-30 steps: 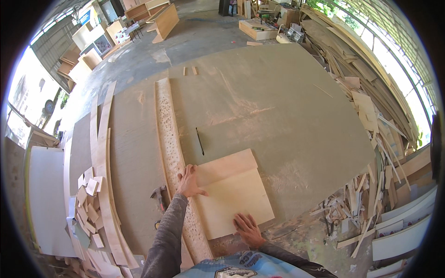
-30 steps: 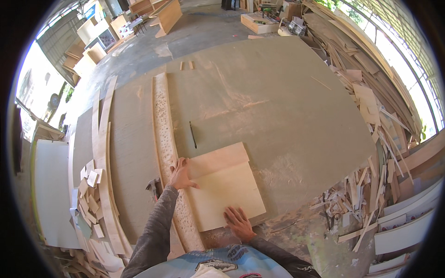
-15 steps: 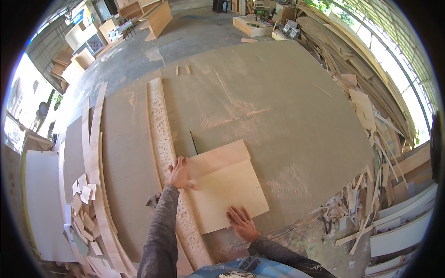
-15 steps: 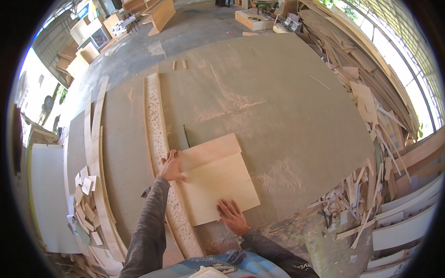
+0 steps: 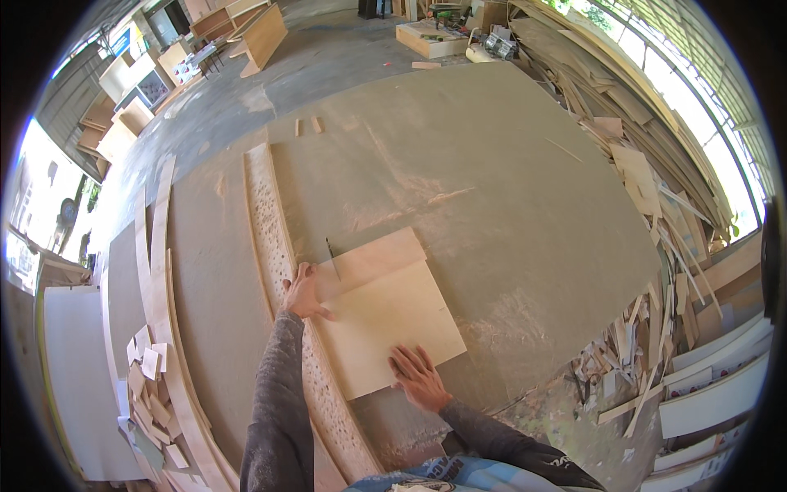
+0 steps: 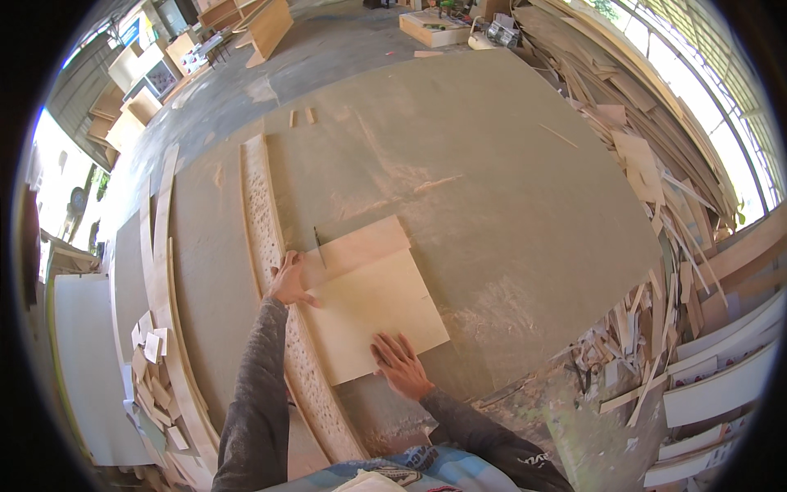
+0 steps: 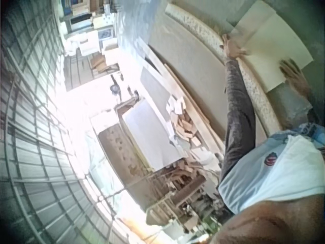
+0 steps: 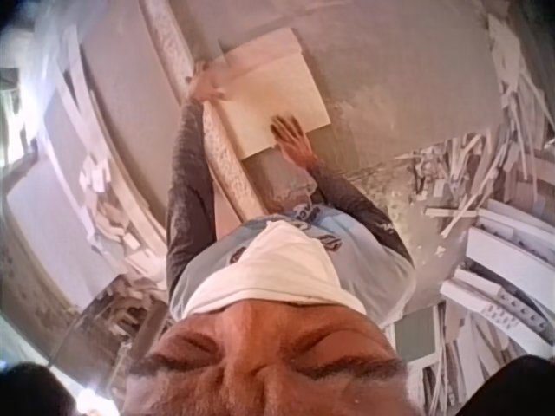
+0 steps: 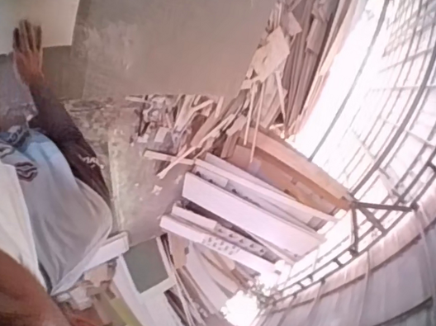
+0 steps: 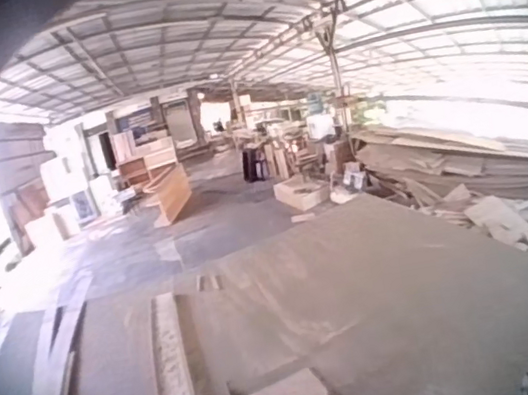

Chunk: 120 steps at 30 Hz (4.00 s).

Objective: The person uses a saw to cut wood pieces and then picks them up to examine them. They repeat the process with several pieces of wood on a table.

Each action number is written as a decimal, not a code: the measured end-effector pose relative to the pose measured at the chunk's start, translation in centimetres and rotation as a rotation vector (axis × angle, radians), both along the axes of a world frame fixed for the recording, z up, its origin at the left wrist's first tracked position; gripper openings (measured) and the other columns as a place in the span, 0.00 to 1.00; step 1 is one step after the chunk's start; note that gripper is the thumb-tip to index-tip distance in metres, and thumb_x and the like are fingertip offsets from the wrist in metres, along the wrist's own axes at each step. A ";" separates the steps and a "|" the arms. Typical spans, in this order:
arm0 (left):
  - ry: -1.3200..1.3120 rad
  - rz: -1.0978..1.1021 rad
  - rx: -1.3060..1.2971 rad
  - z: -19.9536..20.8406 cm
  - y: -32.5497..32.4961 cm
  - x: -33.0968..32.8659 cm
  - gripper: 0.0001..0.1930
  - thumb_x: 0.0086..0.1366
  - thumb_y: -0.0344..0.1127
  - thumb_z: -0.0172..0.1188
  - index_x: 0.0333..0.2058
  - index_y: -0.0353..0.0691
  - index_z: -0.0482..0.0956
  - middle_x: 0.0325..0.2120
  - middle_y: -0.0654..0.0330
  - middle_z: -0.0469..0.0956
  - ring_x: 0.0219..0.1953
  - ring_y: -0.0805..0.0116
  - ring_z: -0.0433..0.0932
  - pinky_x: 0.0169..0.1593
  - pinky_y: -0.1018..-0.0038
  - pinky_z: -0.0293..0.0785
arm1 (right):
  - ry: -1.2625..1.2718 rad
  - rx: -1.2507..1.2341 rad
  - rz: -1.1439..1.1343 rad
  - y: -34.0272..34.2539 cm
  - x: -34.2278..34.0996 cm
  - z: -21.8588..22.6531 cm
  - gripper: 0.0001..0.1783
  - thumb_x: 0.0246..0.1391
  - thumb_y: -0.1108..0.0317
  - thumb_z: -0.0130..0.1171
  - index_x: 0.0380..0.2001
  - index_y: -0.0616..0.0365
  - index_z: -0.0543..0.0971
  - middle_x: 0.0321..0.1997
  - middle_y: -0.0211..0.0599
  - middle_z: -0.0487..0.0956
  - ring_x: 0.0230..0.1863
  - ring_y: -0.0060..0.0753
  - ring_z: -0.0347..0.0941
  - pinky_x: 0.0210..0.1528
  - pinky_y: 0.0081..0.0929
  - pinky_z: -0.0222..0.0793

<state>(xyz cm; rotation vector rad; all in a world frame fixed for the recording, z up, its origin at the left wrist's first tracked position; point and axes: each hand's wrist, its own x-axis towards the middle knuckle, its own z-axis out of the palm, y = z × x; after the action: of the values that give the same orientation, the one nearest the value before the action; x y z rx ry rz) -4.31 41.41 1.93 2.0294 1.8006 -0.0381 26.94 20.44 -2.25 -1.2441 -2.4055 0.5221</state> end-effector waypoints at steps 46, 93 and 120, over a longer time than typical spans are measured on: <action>-1.048 0.908 0.589 0.7 -18.5 -10.2 0.06 0.63 0.34 0.69 0.30 0.42 0.81 0.26 0.70 0.75 0.30 0.79 0.71 0.36 0.73 0.67 | 0.164 -0.080 0.214 -2.0 5.8 2.7 0.21 0.43 0.66 0.70 0.43 0.60 0.82 0.53 0.45 0.79 0.54 0.52 0.72 0.58 0.48 0.66; -0.844 1.118 0.836 0.3 -29.7 2.3 0.14 0.61 0.22 0.60 0.47 0.36 0.80 0.45 0.60 0.73 0.42 0.71 0.76 0.42 0.74 0.75 | -0.366 -0.140 0.147 19.1 0.8 7.1 0.51 0.25 0.62 0.80 0.60 0.55 0.73 0.60 0.39 0.73 0.58 0.47 0.74 0.59 0.41 0.75; -0.132 0.086 0.046 -1.7 -13.8 3.7 0.60 0.31 0.61 0.82 0.62 0.38 0.64 0.72 0.46 0.53 0.75 0.47 0.49 0.68 0.32 0.43 | 0.106 -0.098 -0.168 14.3 -3.0 -0.8 0.42 0.35 0.72 0.77 0.59 0.67 0.73 0.66 0.42 0.67 0.60 0.54 0.64 0.65 0.42 0.64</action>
<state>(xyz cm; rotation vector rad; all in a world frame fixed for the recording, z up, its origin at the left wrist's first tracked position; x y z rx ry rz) -0.64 27.65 0.19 1.9354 1.8190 0.1602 23.91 34.78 -3.01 -1.4082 -2.1871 0.6448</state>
